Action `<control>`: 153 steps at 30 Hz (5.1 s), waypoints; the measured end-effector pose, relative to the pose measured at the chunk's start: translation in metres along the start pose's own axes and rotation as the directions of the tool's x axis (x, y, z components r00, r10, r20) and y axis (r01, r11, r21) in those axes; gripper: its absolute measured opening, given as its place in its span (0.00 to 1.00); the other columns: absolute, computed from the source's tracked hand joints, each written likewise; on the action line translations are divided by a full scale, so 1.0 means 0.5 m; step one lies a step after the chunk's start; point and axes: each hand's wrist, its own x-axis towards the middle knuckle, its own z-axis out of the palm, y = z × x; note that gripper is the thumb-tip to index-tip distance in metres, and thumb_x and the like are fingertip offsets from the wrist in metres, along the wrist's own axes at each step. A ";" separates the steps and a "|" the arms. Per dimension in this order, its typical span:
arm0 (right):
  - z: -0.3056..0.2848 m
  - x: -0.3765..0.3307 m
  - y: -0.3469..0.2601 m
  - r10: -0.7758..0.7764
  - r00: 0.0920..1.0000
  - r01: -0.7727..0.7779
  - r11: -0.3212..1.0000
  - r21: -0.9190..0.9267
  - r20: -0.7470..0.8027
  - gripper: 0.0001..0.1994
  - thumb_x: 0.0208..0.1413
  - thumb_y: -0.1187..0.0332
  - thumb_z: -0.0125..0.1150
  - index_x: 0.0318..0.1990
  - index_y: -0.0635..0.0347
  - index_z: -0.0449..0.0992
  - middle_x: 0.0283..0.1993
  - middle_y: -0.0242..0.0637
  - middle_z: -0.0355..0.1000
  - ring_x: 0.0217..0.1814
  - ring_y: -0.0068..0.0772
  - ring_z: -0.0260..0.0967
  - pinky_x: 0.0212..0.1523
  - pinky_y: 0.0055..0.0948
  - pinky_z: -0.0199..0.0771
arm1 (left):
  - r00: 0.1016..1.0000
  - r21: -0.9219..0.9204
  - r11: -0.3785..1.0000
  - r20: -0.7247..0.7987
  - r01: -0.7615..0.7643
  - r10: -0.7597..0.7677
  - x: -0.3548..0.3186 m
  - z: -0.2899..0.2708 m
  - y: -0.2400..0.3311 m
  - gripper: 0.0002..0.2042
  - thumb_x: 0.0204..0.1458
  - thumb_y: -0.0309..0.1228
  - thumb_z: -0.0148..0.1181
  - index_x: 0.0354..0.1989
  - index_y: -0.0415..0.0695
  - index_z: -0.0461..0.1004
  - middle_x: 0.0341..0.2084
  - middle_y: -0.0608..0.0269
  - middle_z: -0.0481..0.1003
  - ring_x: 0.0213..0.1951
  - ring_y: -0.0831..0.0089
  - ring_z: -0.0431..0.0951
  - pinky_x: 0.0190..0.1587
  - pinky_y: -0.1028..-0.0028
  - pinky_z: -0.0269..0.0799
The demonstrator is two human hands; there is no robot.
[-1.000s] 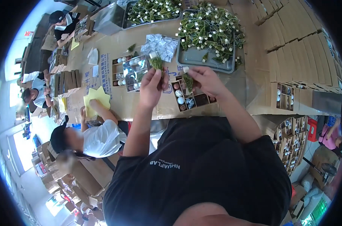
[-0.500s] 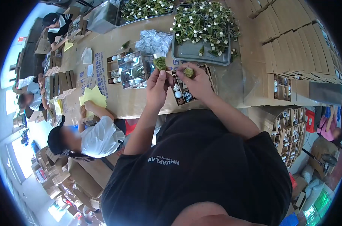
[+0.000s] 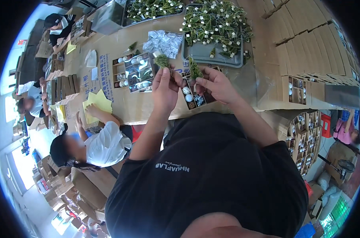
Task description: Packing small artificial plants and decorative items into a wooden display box.
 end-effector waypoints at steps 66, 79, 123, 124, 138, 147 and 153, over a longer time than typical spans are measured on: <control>-0.043 -0.025 -0.003 -0.095 0.995 0.092 0.981 -0.168 -0.010 0.13 0.64 0.65 0.52 0.50 0.63 0.69 0.31 0.32 0.72 0.28 0.21 0.70 0.30 0.20 0.70 | 0.672 -0.040 0.701 0.330 0.712 -0.663 0.001 -0.017 0.027 0.16 0.64 0.38 0.47 0.48 0.36 0.66 0.22 0.70 0.62 0.15 0.87 0.57 0.15 0.85 0.56; -0.007 -0.012 -0.019 0.040 0.994 -0.035 0.998 0.052 -0.104 0.10 0.59 0.65 0.59 0.40 0.63 0.75 0.28 0.31 0.73 0.25 0.19 0.70 0.27 0.18 0.71 | 0.728 0.072 0.768 0.272 0.637 -0.630 -0.014 -0.019 0.025 0.15 0.63 0.38 0.48 0.46 0.37 0.67 0.22 0.69 0.63 0.17 0.84 0.59 0.17 0.83 0.58; -0.058 -0.010 0.057 0.049 0.961 -0.117 0.963 -0.241 -0.273 0.14 0.52 0.68 0.67 0.45 0.66 0.77 0.32 0.29 0.75 0.27 0.15 0.68 0.29 0.19 0.71 | 0.583 0.302 0.565 0.034 0.768 -0.812 -0.020 -0.043 -0.056 0.08 0.66 0.32 0.41 0.42 0.40 0.64 0.24 0.70 0.61 0.21 0.83 0.56 0.22 0.81 0.56; -0.060 -0.015 0.062 0.057 0.959 -0.126 0.963 -0.238 -0.277 0.14 0.52 0.68 0.67 0.45 0.66 0.77 0.32 0.29 0.75 0.27 0.15 0.68 0.29 0.19 0.71 | 0.532 0.283 0.518 0.031 0.807 -0.846 -0.020 -0.053 -0.063 0.07 0.66 0.32 0.41 0.42 0.41 0.63 0.24 0.70 0.60 0.21 0.83 0.56 0.23 0.81 0.55; -0.166 -0.049 0.148 0.113 0.964 -0.201 0.901 -0.385 -0.240 0.13 0.54 0.73 0.63 0.47 0.65 0.74 0.37 0.30 0.74 0.34 0.17 0.69 0.38 0.21 0.72 | 0.734 0.987 -0.113 0.010 -0.118 -0.680 0.046 -0.064 -0.149 0.12 0.60 0.33 0.47 0.43 0.37 0.70 0.26 0.46 0.74 0.33 0.60 0.78 0.32 0.66 0.71; -0.140 0.055 0.247 0.207 0.800 0.201 0.793 0.576 -0.564 0.08 0.59 0.75 0.55 0.44 0.67 0.71 0.42 0.41 0.74 0.41 0.34 0.74 0.42 0.29 0.78 | 0.695 0.965 0.002 -0.186 0.261 -0.695 0.217 -0.027 -0.122 0.14 0.60 0.37 0.54 0.41 0.38 0.76 0.20 0.67 0.70 0.21 0.80 0.72 0.23 0.79 0.69; -0.196 0.047 0.196 0.132 0.846 -0.052 0.985 0.167 -0.516 0.13 0.58 0.72 0.59 0.48 0.67 0.71 0.41 0.36 0.74 0.39 0.23 0.72 0.38 0.23 0.77 | 0.868 0.838 0.402 -0.156 0.369 -0.471 0.146 -0.121 -0.205 0.13 0.58 0.34 0.56 0.38 0.34 0.78 0.18 0.64 0.72 0.20 0.80 0.73 0.25 0.78 0.75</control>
